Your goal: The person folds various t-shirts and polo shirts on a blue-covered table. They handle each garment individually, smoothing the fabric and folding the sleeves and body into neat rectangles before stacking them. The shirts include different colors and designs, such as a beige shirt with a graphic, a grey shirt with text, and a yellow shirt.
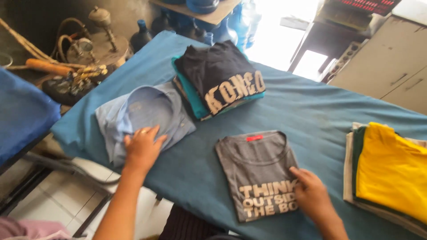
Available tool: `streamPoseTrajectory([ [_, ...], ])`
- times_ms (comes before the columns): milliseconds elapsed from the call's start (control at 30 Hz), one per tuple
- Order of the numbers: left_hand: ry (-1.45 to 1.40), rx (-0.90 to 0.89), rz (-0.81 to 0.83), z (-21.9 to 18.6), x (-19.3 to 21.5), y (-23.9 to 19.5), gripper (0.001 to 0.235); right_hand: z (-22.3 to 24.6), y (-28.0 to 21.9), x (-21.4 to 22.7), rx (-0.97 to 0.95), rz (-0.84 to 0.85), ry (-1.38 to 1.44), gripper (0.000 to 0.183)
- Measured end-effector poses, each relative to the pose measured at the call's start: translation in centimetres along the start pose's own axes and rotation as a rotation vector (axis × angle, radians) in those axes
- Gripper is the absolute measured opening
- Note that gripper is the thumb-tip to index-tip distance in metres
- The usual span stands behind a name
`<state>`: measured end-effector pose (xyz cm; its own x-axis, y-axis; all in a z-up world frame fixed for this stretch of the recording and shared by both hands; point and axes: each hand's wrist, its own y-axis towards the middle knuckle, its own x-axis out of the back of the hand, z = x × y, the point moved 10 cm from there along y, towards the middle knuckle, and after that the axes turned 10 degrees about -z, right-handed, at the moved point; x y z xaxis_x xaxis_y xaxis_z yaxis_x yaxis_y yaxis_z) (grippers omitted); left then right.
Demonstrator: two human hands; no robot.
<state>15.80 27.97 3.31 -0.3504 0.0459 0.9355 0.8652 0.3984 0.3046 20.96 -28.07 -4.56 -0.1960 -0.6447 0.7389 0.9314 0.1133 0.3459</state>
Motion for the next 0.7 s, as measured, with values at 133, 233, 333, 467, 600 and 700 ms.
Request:
streamPoseTrajectory([
  [133,-0.031,-0.114,-0.186,0.8,1.7,1.4,0.026,5.0,1.0,-0.9,0.241,-0.055,-0.128,0.052],
  [233,-0.235,0.144,0.030,1.8,2.8,3.4,0.036,11.0,2.7,-0.2,0.369,-0.089,-0.109,0.049],
  [333,-0.039,0.108,-0.138,3.1,4.1,6.8,0.032,14.2,4.8,-0.2,0.390,-0.036,-0.133,0.046],
  [467,0.084,-0.007,-0.297,0.8,5.7,5.9,0.051,13.9,6.0,-4.0,0.280,0.194,-0.201,0.058],
  [600,0.002,-0.280,-0.531,-9.6,7.0,-0.6,0.052,11.6,4.9,-7.1,0.130,0.432,-0.329,0.070],
  [700,-0.330,-0.372,-0.288,-17.0,2.5,-5.7,0.052,11.8,5.7,-6.0,0.090,0.429,-0.161,0.064],
])
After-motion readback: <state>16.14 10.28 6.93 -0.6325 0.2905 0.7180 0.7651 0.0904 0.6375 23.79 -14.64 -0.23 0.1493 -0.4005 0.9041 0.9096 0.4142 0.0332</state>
